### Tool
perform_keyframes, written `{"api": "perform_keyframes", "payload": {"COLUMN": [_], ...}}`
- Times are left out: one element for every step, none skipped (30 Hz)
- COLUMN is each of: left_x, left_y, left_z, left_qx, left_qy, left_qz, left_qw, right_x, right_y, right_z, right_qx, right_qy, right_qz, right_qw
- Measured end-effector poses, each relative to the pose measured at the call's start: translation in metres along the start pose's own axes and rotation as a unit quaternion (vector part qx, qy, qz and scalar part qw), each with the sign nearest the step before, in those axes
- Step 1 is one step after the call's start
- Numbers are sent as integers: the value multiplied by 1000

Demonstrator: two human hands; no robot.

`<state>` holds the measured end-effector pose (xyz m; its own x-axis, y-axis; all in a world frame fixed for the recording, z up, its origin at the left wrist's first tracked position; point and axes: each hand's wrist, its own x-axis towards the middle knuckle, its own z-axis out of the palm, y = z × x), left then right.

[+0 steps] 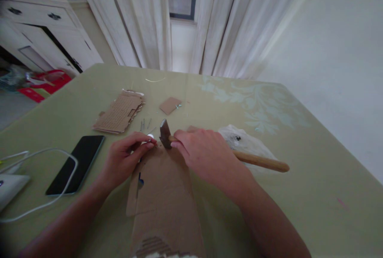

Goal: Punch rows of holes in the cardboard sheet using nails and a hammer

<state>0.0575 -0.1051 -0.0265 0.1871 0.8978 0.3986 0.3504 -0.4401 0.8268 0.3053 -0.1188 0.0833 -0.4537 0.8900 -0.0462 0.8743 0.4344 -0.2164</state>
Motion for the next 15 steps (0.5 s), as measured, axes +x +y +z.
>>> {"api": "perform_keyframes", "payload": {"left_x": [0,0,0,0,0,1,1,1,2,2,2,2,2,2,2], "left_y": [0,-1,-1,-1,0,0,1,3,4,6,8,9,10,11,11], "left_z": [0,0,0,0,0,0,0,0,0,0,0,0,0,-1,-1], "left_qx": [0,0,0,0,1,3,5,8,12,17,22,27,33,39,43], "left_qy": [-2,-4,-5,-6,-5,-5,-4,-3,-2,-2,-2,-3,-4,-4,-6], "left_qz": [1,2,4,6,9,15,23,33,42,52,60,65,66,63,58], "left_qw": [1000,1000,1000,1000,1000,1000,1000,999,999,999,998,998,997,997,997], "right_x": [0,0,0,0,0,1,0,0,0,0,0,0,0,1,1], "right_y": [0,0,0,0,0,0,0,0,-1,-2,-3,-4,-6,-8,-11], "right_z": [0,0,0,0,0,0,0,0,-1,-3,-5,-7,-9,-11,-13], "right_qx": [1,0,-1,-2,-3,-4,-7,-14,-21,-26,-24,-13,8,35,63], "right_qy": [0,0,1,0,0,0,0,2,5,11,23,43,71,105,137], "right_qz": [-1,0,1,1,0,-1,-2,-2,-2,-2,-2,-5,-8,-14,-21], "right_qw": [1000,1000,1000,1000,1000,1000,1000,1000,1000,1000,999,999,997,994,988]}}
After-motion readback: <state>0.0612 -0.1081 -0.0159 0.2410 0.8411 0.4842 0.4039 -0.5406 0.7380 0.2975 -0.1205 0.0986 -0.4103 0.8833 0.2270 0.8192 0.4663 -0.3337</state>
